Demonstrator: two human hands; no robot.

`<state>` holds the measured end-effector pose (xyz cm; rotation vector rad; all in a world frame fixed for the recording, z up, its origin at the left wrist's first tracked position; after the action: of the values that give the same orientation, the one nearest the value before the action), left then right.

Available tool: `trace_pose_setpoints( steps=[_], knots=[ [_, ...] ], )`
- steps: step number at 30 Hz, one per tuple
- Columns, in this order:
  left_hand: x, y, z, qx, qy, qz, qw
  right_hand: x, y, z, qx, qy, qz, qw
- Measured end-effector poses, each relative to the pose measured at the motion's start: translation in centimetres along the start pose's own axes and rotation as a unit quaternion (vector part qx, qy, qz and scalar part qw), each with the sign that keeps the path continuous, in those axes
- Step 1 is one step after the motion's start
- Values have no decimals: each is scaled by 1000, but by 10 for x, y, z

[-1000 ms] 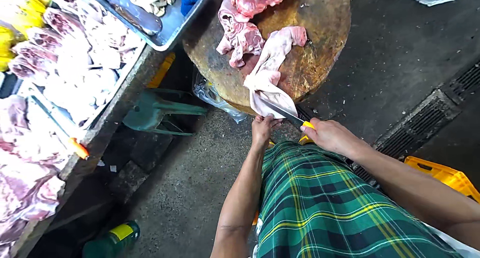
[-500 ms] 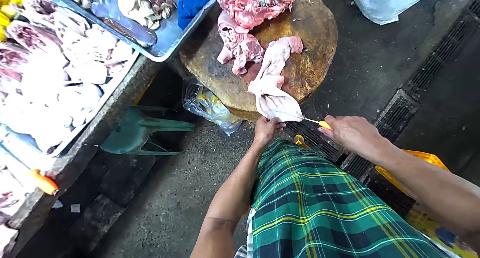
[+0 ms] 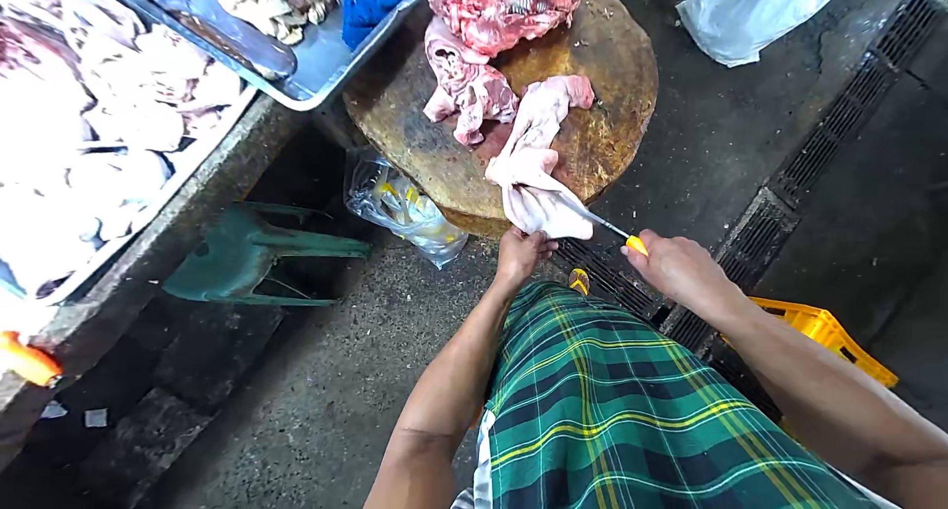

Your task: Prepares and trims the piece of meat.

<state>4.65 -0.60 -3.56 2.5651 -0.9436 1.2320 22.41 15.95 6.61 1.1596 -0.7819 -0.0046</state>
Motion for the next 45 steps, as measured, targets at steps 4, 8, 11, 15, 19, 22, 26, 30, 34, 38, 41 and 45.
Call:
trace_pose_setpoints(
  steps=[4,8,11,15,19,22,26,30,34,38,41,45],
  knots=[
    [-2,-11,4,10,-10,-21,1000,-1,-4,-9,-57,17,19,998],
    [3,-21,1,1,-11,-51,999,-12,-5,-17,-51,31,57,997],
    [3,-29,4,13,-6,-80,997,-15,3,-24,-62,13,45,997],
    [5,-34,4,38,-2,-97,995,-13,10,-55,-114,59,47,991],
    [3,-35,6,52,-24,-159,986,-33,6,-97,-285,30,72,955],
    [3,-31,-3,-47,-43,-288,956,-70,-13,-128,-422,0,96,902],
    [-5,-25,-21,-126,-22,-374,918,-86,-27,-164,-455,-24,154,877],
    [-3,-13,-62,-21,-86,-312,946,-71,-16,-177,-320,-4,84,944],
    [14,15,-143,-151,-122,-250,948,-51,-7,-163,-194,20,-74,978],
    [27,3,-191,-413,-125,-198,880,-42,10,-139,-98,90,-145,980],
    [3,0,-177,-454,-131,-133,871,-41,33,-118,-26,132,-155,979],
    [-26,2,-163,-360,-98,-104,922,-44,70,-94,58,179,-153,970]
  ],
)
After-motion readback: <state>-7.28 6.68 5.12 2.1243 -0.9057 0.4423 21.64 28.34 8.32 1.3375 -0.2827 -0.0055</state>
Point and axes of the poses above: each hand's wrist, its own x-axis away from the middle knuckle, its own y-axis out of the back of the hand, z = x × y, the point moved 1 cm from there along -x, towards the middle knuckle, and after that the axes turned 10 degrees about y, right-handed, at the moved point
